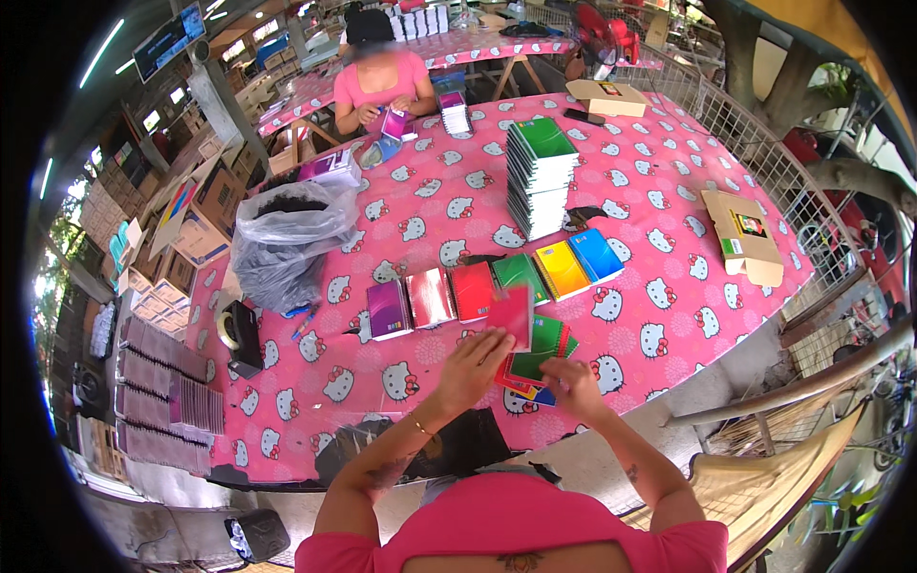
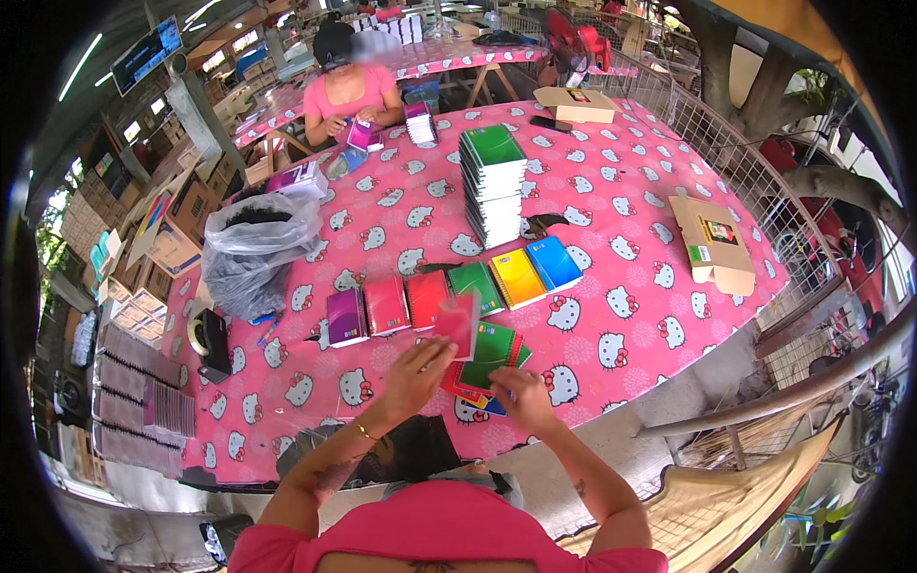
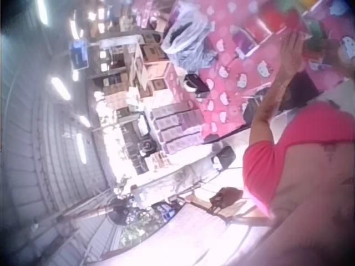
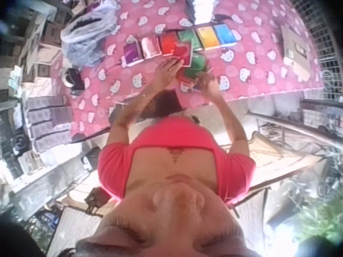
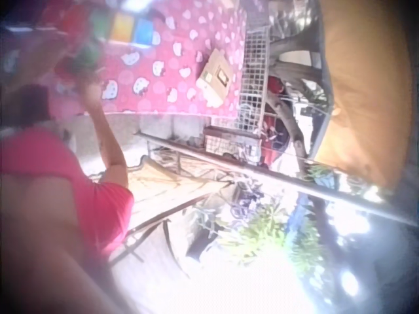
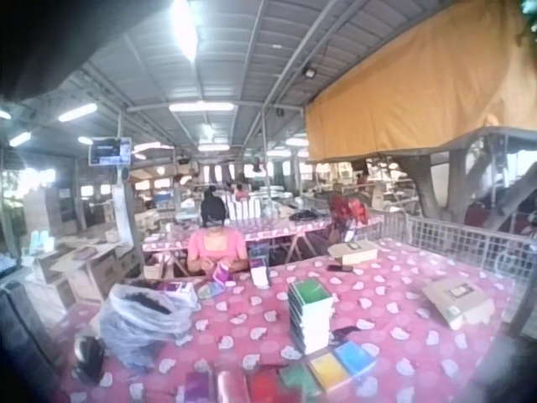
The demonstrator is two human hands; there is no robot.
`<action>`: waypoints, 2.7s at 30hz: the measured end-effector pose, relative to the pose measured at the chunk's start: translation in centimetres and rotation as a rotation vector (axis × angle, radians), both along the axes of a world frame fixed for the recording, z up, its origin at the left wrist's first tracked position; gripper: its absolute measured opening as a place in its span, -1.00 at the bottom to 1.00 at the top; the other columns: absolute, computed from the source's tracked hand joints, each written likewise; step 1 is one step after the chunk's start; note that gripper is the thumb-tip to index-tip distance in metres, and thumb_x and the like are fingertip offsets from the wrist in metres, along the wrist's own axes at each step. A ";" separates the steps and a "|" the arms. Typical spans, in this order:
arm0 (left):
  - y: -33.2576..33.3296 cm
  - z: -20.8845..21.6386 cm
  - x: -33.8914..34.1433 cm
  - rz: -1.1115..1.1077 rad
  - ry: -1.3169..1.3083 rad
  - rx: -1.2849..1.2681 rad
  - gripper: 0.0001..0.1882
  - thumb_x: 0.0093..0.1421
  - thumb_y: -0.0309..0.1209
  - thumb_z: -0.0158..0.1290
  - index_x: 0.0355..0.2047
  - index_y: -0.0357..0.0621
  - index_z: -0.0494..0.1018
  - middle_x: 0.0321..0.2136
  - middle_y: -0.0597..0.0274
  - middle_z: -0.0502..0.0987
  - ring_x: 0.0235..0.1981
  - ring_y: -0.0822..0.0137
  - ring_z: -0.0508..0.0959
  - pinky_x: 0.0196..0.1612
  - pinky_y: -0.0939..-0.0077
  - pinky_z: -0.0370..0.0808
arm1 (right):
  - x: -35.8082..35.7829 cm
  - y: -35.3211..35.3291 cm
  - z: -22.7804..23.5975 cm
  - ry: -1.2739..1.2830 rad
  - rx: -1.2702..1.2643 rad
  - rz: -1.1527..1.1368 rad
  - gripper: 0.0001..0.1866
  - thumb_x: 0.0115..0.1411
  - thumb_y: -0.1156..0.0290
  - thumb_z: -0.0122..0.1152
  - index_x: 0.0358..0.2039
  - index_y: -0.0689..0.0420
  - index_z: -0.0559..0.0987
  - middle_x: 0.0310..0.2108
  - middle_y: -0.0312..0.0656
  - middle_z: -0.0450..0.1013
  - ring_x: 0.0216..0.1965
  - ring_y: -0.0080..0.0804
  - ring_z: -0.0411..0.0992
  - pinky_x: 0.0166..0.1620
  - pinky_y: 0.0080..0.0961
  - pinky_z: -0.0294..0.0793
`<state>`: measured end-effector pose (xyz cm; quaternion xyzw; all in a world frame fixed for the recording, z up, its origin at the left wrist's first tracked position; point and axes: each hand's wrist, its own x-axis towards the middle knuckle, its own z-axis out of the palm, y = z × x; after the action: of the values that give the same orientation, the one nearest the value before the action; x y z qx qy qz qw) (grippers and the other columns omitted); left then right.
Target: The person repeatedly picks up colorful spiral-bound notebooks, places them into clear plastic bags, and seals the bags using a tape dispenser. The person works at a table covered with a pink Hello Kitty tablecloth, handling notebooks one at a time.
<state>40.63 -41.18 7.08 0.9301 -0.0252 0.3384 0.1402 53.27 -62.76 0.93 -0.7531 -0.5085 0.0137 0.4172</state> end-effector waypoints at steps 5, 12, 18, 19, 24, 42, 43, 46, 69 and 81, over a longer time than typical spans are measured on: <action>0.0 -3.9 -0.2 -0.158 0.157 0.077 -0.69 0.16 -0.57 0.04 -0.06 -0.17 0.51 -0.19 0.10 0.59 -0.22 0.14 0.61 -0.18 0.26 0.56 | 4.0 1.2 0.1 0.185 0.102 -0.313 -0.70 0.13 0.45 0.29 -0.09 0.14 0.58 -0.09 -0.04 0.49 -0.07 -0.05 0.50 0.00 -0.27 0.49; -0.9 7.7 5.4 0.098 0.278 -0.012 -0.70 0.19 -0.22 0.09 -0.32 -0.25 0.53 -0.55 0.09 0.56 -0.55 0.11 0.58 -0.47 0.19 0.51 | 4.1 2.5 -2.5 0.133 0.034 -0.316 -0.55 0.15 0.36 0.28 0.07 0.09 0.49 0.06 0.09 0.38 0.09 0.09 0.36 0.12 -0.14 0.38; -3.7 -2.3 9.9 0.122 0.383 -0.059 -0.55 0.28 -0.09 -0.01 -0.45 -0.28 0.55 -0.59 0.00 0.56 -0.55 0.03 0.60 -0.49 0.13 0.51 | 14.8 6.6 -3.7 -0.126 -0.091 -0.528 -0.38 0.08 0.56 0.12 0.22 0.08 0.36 0.22 0.05 0.26 0.15 0.10 0.33 0.15 -0.15 0.36; -3.5 -3.1 9.9 0.160 0.389 -0.114 -0.56 0.29 -0.09 -0.02 -0.41 -0.28 0.55 -0.56 -0.01 0.57 -0.52 0.02 0.61 -0.47 0.12 0.51 | 16.5 6.7 -4.3 -0.229 -0.159 -0.525 -0.35 0.06 0.58 0.12 0.23 0.06 0.35 0.23 0.05 0.25 0.17 0.11 0.31 0.16 -0.14 0.36; 5.2 -4.7 8.2 0.363 0.004 -0.312 -0.53 0.27 -0.06 -0.01 -0.10 -0.25 0.49 -0.21 -0.09 0.56 -0.18 -0.08 0.56 -0.18 0.08 0.52 | 27.6 1.5 -7.9 0.017 -0.064 -0.654 -0.34 0.08 0.43 0.23 0.25 -0.05 0.38 0.29 0.26 0.11 0.29 0.19 0.15 0.28 -0.19 0.23; 4.6 1.4 0.7 -0.163 0.023 -1.374 -0.30 0.17 -0.57 0.13 0.31 -0.13 0.15 0.08 0.21 0.39 0.03 0.35 0.45 0.05 0.45 0.47 | 1.1 0.8 1.1 0.969 0.259 -0.212 -0.29 0.17 0.45 0.24 0.32 0.22 0.23 -0.16 -0.26 0.29 -0.28 -0.49 0.37 -0.19 -0.53 0.50; 3.4 -1.7 1.6 -0.229 0.124 -1.308 -0.25 0.17 -0.56 0.14 0.35 -0.10 0.09 0.12 0.18 0.36 0.08 0.33 0.42 0.08 0.44 0.45 | 0.0 0.0 -0.9 0.615 0.087 -0.232 -0.27 0.17 0.40 0.28 0.32 0.22 0.21 -0.14 -0.25 0.31 -0.24 -0.49 0.37 -0.15 -0.52 0.49; -0.4 -8.2 2.9 -0.087 0.247 -0.754 -0.23 0.14 -0.42 0.22 0.33 -0.11 0.14 0.22 0.08 0.27 0.13 0.30 0.40 0.11 0.42 0.42 | -0.6 -0.1 -5.6 0.254 -0.023 -0.327 -0.25 0.18 0.28 0.34 0.30 0.22 0.22 -0.09 -0.19 0.35 -0.12 -0.48 0.35 -0.04 -0.47 0.44; 6.0 -2.5 -18.3 0.037 0.167 -0.318 -0.30 0.09 -0.43 0.11 0.25 -0.14 0.15 0.14 -0.12 0.36 0.22 -0.06 0.33 0.33 0.07 0.13 | -10.1 12.6 4.3 1.853 0.143 0.103 -0.58 0.12 0.45 0.25 0.01 0.17 0.44 -0.20 -0.13 0.54 -0.23 -0.32 0.58 -0.11 -0.26 0.61; 18.1 1.9 -39.4 0.208 -0.410 -1.127 -0.17 -0.08 -0.68 0.30 0.19 -0.16 0.16 0.06 0.00 0.41 0.08 0.12 0.48 0.13 0.19 0.45 | -29.7 28.9 -2.2 -0.106 -0.401 0.383 -0.04 0.04 -0.32 0.19 0.31 0.04 0.24 0.32 0.05 0.11 0.35 -0.02 0.06 0.31 0.10 0.03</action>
<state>1.28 -23.10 8.98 0.6263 0.2225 0.4837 0.5695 23.58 -33.89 -1.23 -0.7106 -0.6498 0.1531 0.2223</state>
